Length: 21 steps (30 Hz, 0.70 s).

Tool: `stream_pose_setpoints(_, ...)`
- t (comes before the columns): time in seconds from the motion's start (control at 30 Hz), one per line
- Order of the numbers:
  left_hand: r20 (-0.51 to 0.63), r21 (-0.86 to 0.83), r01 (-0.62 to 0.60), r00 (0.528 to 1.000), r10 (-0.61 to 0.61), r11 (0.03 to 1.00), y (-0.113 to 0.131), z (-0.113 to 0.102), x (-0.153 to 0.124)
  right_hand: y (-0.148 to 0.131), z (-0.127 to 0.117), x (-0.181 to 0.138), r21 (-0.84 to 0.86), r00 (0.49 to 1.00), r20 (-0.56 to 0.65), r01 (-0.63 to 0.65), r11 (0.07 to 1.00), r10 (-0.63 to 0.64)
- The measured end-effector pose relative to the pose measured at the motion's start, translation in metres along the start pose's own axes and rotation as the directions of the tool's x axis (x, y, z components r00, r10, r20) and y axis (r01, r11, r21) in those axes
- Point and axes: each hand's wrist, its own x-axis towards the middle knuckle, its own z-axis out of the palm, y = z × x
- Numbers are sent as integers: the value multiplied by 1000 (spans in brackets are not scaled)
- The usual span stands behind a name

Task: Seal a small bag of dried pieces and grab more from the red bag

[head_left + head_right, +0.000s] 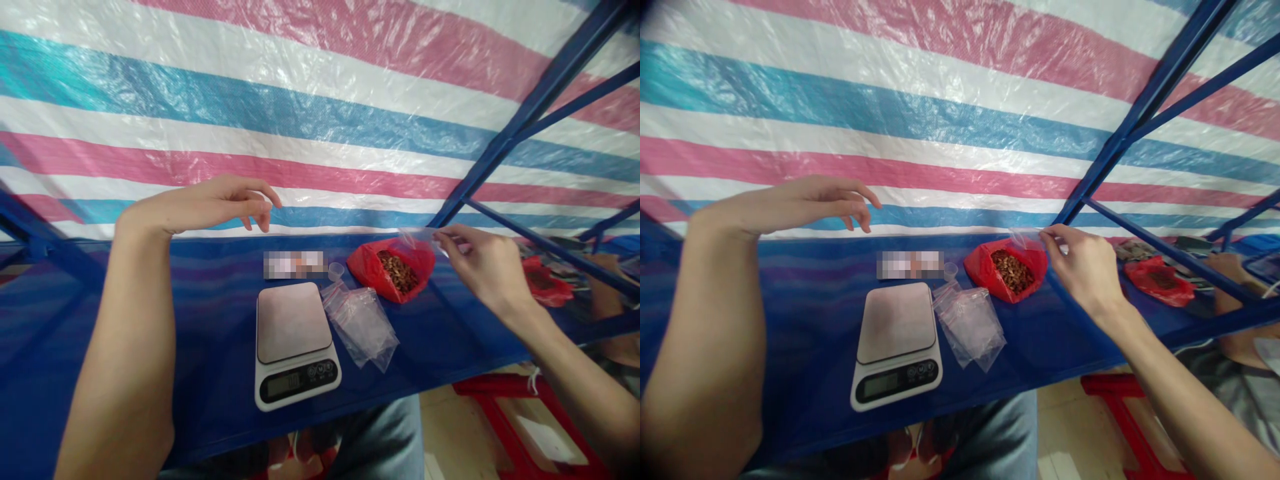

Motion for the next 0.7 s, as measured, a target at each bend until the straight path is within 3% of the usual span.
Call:
stream_pose_setpoints(0.1, -9, -12, -1, 1000, 1, 1000, -2, 0, 0, -28, 5, -40, 113, 975, -4, 221, 969, -222)
stream_pose_setpoints(0.17, -18, -12, -3, 1000, 3, 1000, -3, 0, 0, -48, 18, -75, 190, 880, 86, 446, 875, -467)
stream_pose_setpoints(0.23, -19, -10, -8, 1000, 8, 1000, -3, 0, 1, -64, 32, -107, 224, 794, 204, 532, 817, -573)
stream_pose_setpoints(0.27, -14, -10, -10, 1000, 9, 1000, -3, 0, 2, -69, 38, -119, 240, 768, 251, 540, 806, -589)
stream_pose_setpoints(0.33, -4, -12, -7, 1000, 7, 1000, -2, 2, 3, -74, 42, -133, 261, 765, 313, 502, 825, -564)
stream_pose_setpoints(0.5, -10, -1, 36, 999, -36, 999, -1, 6, 6, -75, 43, -139, 299, 843, 298, 364, 882, -448)
stream_pose_setpoints(0.7, -36, 45, 44, 998, -42, 998, 7, 9, 5, -81, 84, -153, 342, 791, 365, 377, 861, -492)
